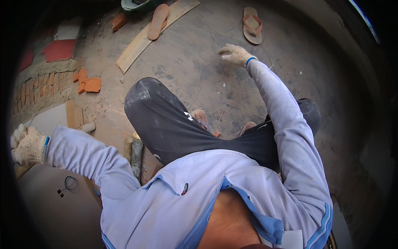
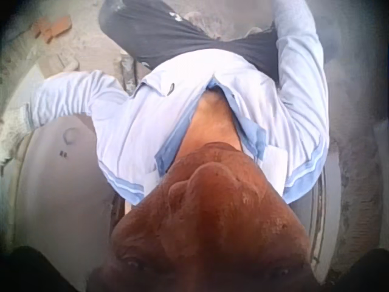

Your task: The person secures bamboo poles using wire and pliers, then moves indoors to prepare additional wire and returns to the scaffolding to tie and cut the wire, completing the fastening of the bamboo structure.

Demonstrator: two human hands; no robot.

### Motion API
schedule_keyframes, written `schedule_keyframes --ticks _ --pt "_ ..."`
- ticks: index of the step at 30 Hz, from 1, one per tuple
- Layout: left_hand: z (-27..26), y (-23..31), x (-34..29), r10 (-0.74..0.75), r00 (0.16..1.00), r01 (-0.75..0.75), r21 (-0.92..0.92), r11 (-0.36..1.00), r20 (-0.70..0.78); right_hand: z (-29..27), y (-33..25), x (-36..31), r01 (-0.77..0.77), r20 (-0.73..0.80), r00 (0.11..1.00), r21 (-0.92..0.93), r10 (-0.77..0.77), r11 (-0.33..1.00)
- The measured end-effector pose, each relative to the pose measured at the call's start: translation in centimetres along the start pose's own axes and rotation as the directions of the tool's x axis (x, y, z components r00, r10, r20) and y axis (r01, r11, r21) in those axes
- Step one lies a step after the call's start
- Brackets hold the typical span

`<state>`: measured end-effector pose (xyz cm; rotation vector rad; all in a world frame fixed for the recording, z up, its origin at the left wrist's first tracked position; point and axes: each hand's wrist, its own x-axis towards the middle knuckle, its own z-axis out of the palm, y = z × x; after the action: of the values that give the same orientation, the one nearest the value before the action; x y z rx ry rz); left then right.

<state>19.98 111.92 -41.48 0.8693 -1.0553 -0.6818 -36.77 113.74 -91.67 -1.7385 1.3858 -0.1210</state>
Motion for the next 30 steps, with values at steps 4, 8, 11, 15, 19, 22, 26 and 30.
schedule_keyframes --ticks 4,8,11,15,19,22,26,30 --pt "8.4 -3.6 -10.1 -0.022 0.982 -0.028 0.259 0.966 0.187 6.1 -0.8 2.3 -0.026 -0.201 0.978 0.145 0.055 0.989" --pt "15.3 -14.4 -13.3 -0.263 0.944 0.165 0.408 0.898 0.197 3.0 -1.6 4.2 -0.01 -0.362 0.81 0.778 0.461 0.629" --pt "18.4 -19.4 -13.1 -0.67 0.646 0.575 0.345 0.742 0.365 -2.9 -3.7 3.8 0.209 -0.312 0.798 0.946 0.515 0.249" --pt "21.4 -22.7 -14.3 -0.732 0.596 0.608 0.41 0.68 0.331 -9.2 -10.8 0.0 0.452 -0.549 0.74 0.833 0.387 0.317" --pt "23.1 -23.7 -15.8 -0.754 0.516 0.728 0.256 0.636 0.406 -11.0 -18.8 -4.5 0.642 -0.839 0.538 0.469 0.079 0.606" --pt "23.4 -24.2 -16.0 -0.682 0.606 0.748 0.001 0.664 0.409 -10.2 -21.9 -7.0 0.599 -0.873 0.47 0.204 -0.134 0.775" --pt "23.2 -24.8 -15.2 -0.562 0.711 0.691 -0.271 0.67 0.423 -8.4 -22.5 -8.7 0.481 -0.777 0.616 0.243 -0.128 0.843" --pt "22.6 -25.5 -14.8 -0.514 0.724 0.687 -0.407 0.602 0.46 -7.2 -21.1 -9.2 0.449 -0.709 0.69 0.266 -0.142 0.853"
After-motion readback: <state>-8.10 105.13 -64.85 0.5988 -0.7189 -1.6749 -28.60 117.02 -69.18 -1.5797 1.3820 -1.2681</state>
